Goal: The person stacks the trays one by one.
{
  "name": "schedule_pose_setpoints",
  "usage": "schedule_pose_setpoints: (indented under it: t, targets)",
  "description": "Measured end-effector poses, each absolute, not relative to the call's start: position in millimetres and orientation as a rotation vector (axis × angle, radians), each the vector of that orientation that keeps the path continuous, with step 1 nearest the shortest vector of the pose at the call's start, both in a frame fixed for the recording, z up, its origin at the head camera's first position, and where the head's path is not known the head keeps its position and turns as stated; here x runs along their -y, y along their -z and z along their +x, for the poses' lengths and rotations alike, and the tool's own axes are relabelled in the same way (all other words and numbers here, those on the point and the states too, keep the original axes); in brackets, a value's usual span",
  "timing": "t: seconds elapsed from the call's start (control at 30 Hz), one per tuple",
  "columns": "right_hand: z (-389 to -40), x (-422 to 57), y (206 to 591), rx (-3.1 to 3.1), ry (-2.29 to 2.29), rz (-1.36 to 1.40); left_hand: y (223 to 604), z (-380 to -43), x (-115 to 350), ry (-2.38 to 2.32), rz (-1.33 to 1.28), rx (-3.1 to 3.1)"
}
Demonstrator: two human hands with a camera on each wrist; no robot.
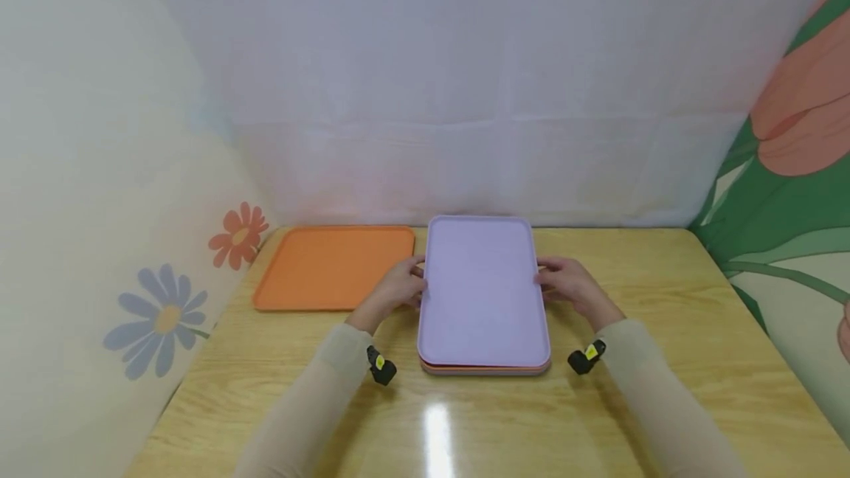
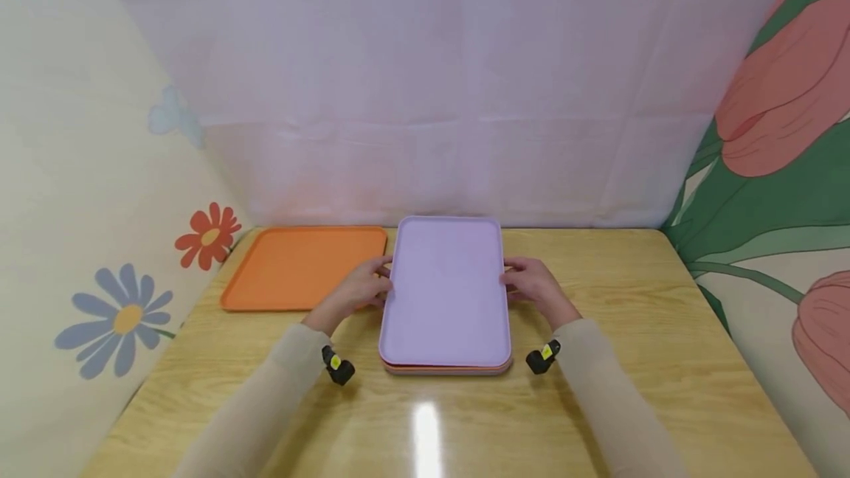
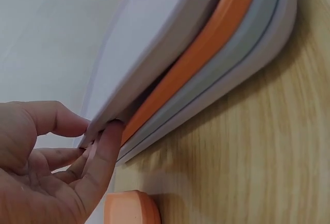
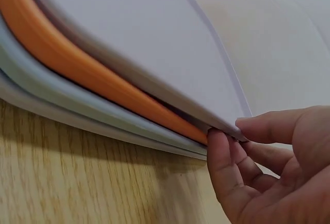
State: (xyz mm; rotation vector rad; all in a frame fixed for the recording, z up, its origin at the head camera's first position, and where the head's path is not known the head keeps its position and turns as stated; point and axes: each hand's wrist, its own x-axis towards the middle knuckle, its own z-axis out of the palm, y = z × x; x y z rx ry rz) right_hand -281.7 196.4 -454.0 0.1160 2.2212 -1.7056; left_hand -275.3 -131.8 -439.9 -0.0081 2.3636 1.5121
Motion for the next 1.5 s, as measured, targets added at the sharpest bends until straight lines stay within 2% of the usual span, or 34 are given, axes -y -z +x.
schedule_pose_setpoints:
  t: [0.57, 1.23, 1.5]
  targets:
    - [-278, -189, 467, -2.284, 1.649, 0.144, 448, -278, 133, -1.359, 0.047, -2.482]
    - [-276, -185, 465, -2.329, 1.572, 0.198, 458, -278, 139, -1.402, 0.202, -2.413]
    - [-276, -186, 471, -2.298, 1.647, 0.192, 442, -269, 155, -1.329, 0.148, -2.543]
